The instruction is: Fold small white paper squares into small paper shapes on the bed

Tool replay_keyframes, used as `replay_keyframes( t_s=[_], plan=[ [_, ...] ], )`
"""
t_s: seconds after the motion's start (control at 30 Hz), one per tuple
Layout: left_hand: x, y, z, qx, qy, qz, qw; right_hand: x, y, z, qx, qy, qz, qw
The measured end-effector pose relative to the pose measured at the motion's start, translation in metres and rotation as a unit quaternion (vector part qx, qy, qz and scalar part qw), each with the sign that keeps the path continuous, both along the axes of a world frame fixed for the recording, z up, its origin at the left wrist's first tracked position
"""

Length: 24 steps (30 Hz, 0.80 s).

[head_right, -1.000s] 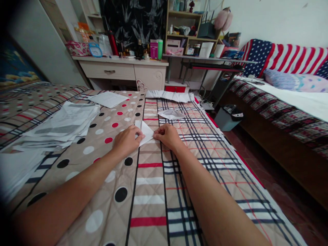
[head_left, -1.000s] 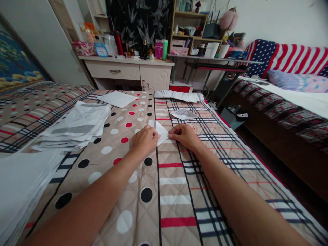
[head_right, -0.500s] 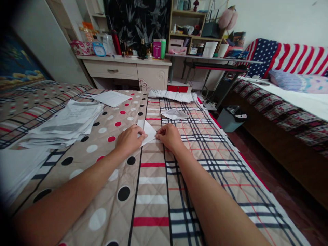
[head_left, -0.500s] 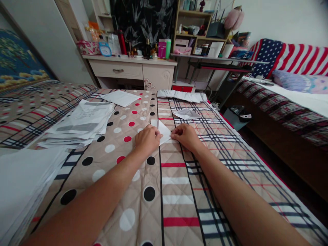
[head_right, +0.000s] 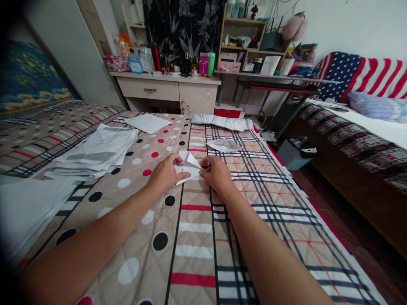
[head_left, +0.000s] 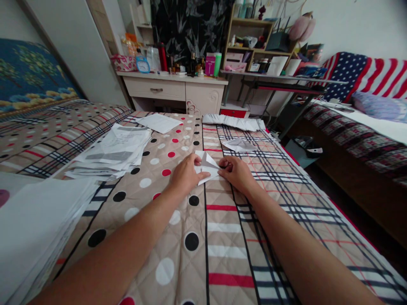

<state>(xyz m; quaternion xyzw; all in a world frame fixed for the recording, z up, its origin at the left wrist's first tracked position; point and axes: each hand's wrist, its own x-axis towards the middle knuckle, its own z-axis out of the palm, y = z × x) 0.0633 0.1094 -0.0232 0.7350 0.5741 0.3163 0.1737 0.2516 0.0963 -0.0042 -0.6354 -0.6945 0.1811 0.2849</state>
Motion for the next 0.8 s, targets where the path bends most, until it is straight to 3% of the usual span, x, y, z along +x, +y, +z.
replay_keyframes(
  t_s=[0.5, 0.8],
  plan=[
    [-0.001, 0.0, 0.004, -0.002, 0.108, -0.031, 0.994, 0.0, 0.001, -0.005, 0.025, -0.052, 0.03, 0.998],
    [-0.001, -0.001, 0.006, -0.016, 0.106, -0.05, 0.993, -0.001, 0.003, -0.011, 0.05, -0.039, -0.006, 0.998]
  ],
)
